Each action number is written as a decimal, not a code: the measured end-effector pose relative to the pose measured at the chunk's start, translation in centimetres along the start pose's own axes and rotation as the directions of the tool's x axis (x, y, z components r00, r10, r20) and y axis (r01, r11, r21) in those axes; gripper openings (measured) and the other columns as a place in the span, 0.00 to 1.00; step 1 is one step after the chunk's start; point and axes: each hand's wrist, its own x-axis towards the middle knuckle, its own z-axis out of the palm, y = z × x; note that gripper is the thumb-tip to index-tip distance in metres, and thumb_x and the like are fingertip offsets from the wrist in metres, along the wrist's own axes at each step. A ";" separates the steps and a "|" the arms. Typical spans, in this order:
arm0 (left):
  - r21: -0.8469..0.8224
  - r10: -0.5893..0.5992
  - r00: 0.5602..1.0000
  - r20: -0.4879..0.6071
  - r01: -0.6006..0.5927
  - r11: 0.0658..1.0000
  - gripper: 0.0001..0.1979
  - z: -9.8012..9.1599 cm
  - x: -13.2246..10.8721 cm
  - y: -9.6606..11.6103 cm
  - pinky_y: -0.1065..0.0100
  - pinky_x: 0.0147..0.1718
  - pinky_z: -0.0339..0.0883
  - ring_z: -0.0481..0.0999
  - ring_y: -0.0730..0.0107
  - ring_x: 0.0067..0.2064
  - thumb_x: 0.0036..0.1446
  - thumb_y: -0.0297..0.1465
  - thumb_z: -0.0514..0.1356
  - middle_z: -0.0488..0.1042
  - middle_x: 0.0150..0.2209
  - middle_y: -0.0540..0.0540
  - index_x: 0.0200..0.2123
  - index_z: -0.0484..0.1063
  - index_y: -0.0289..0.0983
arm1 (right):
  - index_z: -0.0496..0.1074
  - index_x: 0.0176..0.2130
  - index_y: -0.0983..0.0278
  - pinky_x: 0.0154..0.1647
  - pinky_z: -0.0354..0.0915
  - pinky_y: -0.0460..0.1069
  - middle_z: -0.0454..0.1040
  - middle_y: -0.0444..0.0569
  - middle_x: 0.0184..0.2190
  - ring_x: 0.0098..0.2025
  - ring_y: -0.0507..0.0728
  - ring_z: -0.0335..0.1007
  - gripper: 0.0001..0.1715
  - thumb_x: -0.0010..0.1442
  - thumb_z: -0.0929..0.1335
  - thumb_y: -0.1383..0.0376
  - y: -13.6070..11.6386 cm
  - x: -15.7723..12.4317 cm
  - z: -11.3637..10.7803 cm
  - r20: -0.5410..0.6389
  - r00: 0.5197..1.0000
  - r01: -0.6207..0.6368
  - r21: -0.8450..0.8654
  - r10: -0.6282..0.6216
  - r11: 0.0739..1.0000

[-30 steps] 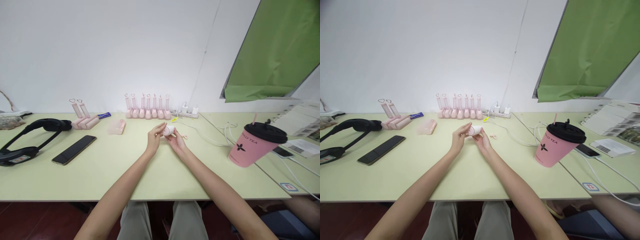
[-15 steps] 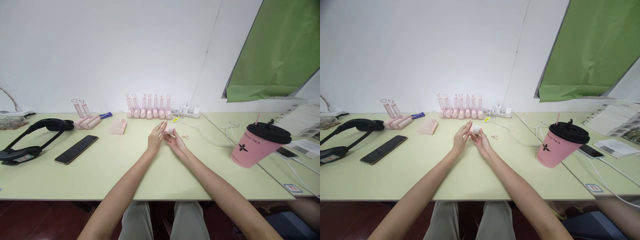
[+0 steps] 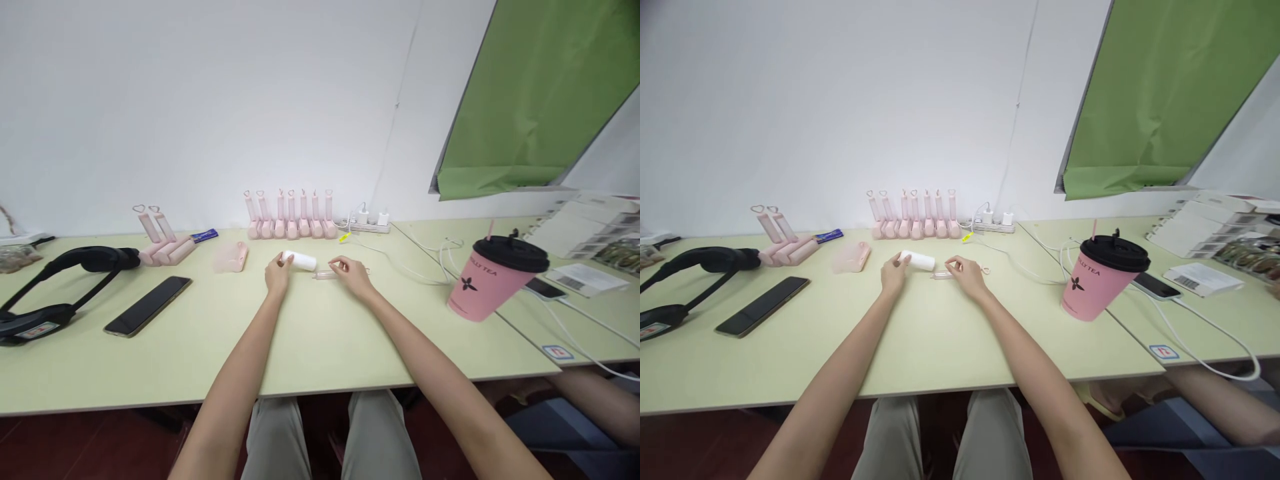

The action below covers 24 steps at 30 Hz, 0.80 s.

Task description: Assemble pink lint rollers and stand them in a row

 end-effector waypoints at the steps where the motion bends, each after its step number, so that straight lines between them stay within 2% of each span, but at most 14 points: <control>1: 0.075 -0.035 0.999 -0.022 0.036 0.997 0.27 -0.3 0.2 -0.3 0.61 0.45 0.60 0.70 0.60 0.44 0.53 0.47 0.48 0.73 0.41 0.41 0.50 0.66 0.37 | 0.71 0.36 0.60 0.32 0.58 0.47 0.71 0.46 0.28 0.31 0.53 0.65 0.15 0.55 0.62 0.56 0.0 0.0 -0.2 -0.050 0.997 0.051 -0.125 -0.058 0.991; 3: 0.243 -0.082 0.994 -0.078 0.099 0.965 0.26 -0.7 0.4 -0.7 0.53 0.49 0.54 0.64 0.53 0.51 0.53 0.48 0.47 0.70 0.45 0.37 0.46 0.70 0.38 | 0.70 0.41 0.59 0.40 0.56 0.50 0.70 0.49 0.39 0.42 0.57 0.63 0.16 0.54 0.64 0.56 0.2 0.0 -0.4 -0.054 0.987 0.127 -0.326 -0.152 0.937; 5: 0.362 -0.113 0.988 -0.106 0.145 0.921 0.26 -0.7 0.6 -1.2 0.45 0.52 0.46 0.56 0.48 0.56 0.53 0.48 0.46 0.65 0.51 0.35 0.43 0.71 0.37 | 0.69 0.44 0.58 0.45 0.53 0.53 0.68 0.51 0.45 0.48 0.59 0.59 0.18 0.53 0.65 0.57 0.6 -0.1 -0.2 0.035 0.984 0.173 -0.427 -0.175 0.887; 8: 0.367 -0.097 0.990 -0.106 0.129 0.921 0.30 -0.3 0.8 -1.6 0.39 0.52 0.39 0.51 0.46 0.58 0.53 0.49 0.46 0.58 0.55 0.31 0.52 0.62 0.34 | 0.70 0.43 0.59 0.46 0.50 0.55 0.70 0.50 0.43 0.46 0.58 0.61 0.15 0.55 0.65 0.59 1.2 -0.2 0.1 0.183 0.976 0.189 -0.415 -0.121 0.890; 10: 0.329 -0.014 0.990 -0.140 0.060 0.942 0.33 -0.1 0.8 -1.5 0.39 0.52 0.38 0.49 0.47 0.59 0.53 0.48 0.46 0.55 0.57 0.30 0.57 0.53 0.32 | 0.70 0.40 0.59 0.46 0.50 0.55 0.72 0.49 0.40 0.43 0.57 0.63 0.12 0.54 0.65 0.60 1.3 -0.1 0.2 0.194 0.974 0.179 -0.368 -0.114 0.912; 12: 0.313 0.107 0.976 -0.188 -0.044 0.949 0.33 -0.1 0.6 -1.1 0.42 0.54 0.38 0.49 0.49 0.60 0.54 0.46 0.47 0.52 0.58 0.32 0.58 0.49 0.33 | 0.70 0.40 0.59 0.47 0.50 0.55 0.73 0.48 0.39 0.43 0.57 0.63 0.12 0.53 0.66 0.62 1.2 0.0 0.2 0.150 0.982 0.158 -0.311 -0.115 0.937; 15: 0.316 0.357 0.912 -0.201 -0.284 0.905 0.31 -0.6 -0.2 0.2 0.48 0.56 0.40 0.47 0.53 0.60 0.56 0.45 0.47 0.51 0.59 0.35 0.58 0.50 0.34 | 0.70 0.41 0.59 0.47 0.53 0.53 0.72 0.47 0.41 0.43 0.56 0.64 0.14 0.52 0.66 0.64 0.8 0.1 0.2 0.094 0.991 0.109 -0.140 -0.097 0.984; 17: 0.305 0.550 0.829 -0.097 -0.502 0.810 0.30 -0.8 -0.9 1.2 0.53 0.56 0.44 0.48 0.57 0.60 0.56 0.44 0.47 0.51 0.59 0.36 0.58 0.50 0.35 | 0.70 0.41 0.60 0.44 0.57 0.51 0.72 0.47 0.41 0.42 0.55 0.66 0.15 0.51 0.67 0.64 0.6 0.2 0.4 0.080 0.992 0.091 0.031 -0.093 0.995; 19: 0.264 0.708 0.695 0.122 -0.711 0.652 0.30 -0.4 -1.8 2.2 0.57 0.55 0.49 0.53 0.59 0.59 0.55 0.44 0.48 0.55 0.57 0.36 0.58 0.50 0.35 | 0.70 0.43 0.60 0.42 0.59 0.49 0.73 0.46 0.40 0.40 0.54 0.67 0.17 0.50 0.67 0.64 0.3 0.3 0.7 0.098 0.989 0.093 0.194 -0.114 0.977; 20: 0.238 0.740 0.628 0.241 -0.777 0.582 0.30 0.0 -2.3 2.5 0.59 0.53 0.52 0.57 0.59 0.57 0.56 0.44 0.49 0.59 0.55 0.36 0.58 0.50 0.35 | 0.69 0.44 0.60 0.41 0.60 0.49 0.73 0.46 0.40 0.39 0.54 0.67 0.18 0.50 0.67 0.64 0.2 0.3 0.8 0.108 0.986 0.098 0.247 -0.128 0.964; 21: 0.218 0.737 0.580 0.347 -0.814 0.538 0.30 0.4 -2.7 2.7 0.60 0.50 0.55 0.62 0.60 0.53 0.56 0.43 0.48 0.64 0.51 0.37 0.58 0.49 0.35 | 0.69 0.45 0.60 0.41 0.60 0.49 0.72 0.46 0.40 0.40 0.54 0.67 0.20 0.50 0.67 0.64 0.2 0.4 0.7 0.123 0.982 0.107 0.273 -0.145 0.956; 22: 0.211 0.710 0.558 0.430 -0.826 0.522 0.29 0.8 -3.1 2.8 0.62 0.47 0.58 0.66 0.61 0.50 0.57 0.41 0.48 0.67 0.48 0.38 0.59 0.47 0.35 | 0.68 0.46 0.60 0.41 0.60 0.49 0.72 0.47 0.41 0.40 0.54 0.67 0.21 0.50 0.67 0.64 0.2 0.4 0.5 0.145 0.976 0.121 0.267 -0.165 0.956; 24: 0.235 0.634 0.577 0.515 -0.806 0.543 0.29 1.5 -3.5 2.7 0.66 0.40 0.61 0.70 0.64 0.43 0.59 0.39 0.47 0.70 0.43 0.40 0.60 0.43 0.36 | 0.66 0.48 0.59 0.44 0.59 0.51 0.70 0.48 0.45 0.45 0.55 0.64 0.26 0.48 0.68 0.65 0.6 0.6 -0.4 0.188 0.965 0.161 0.140 -0.185 0.977</control>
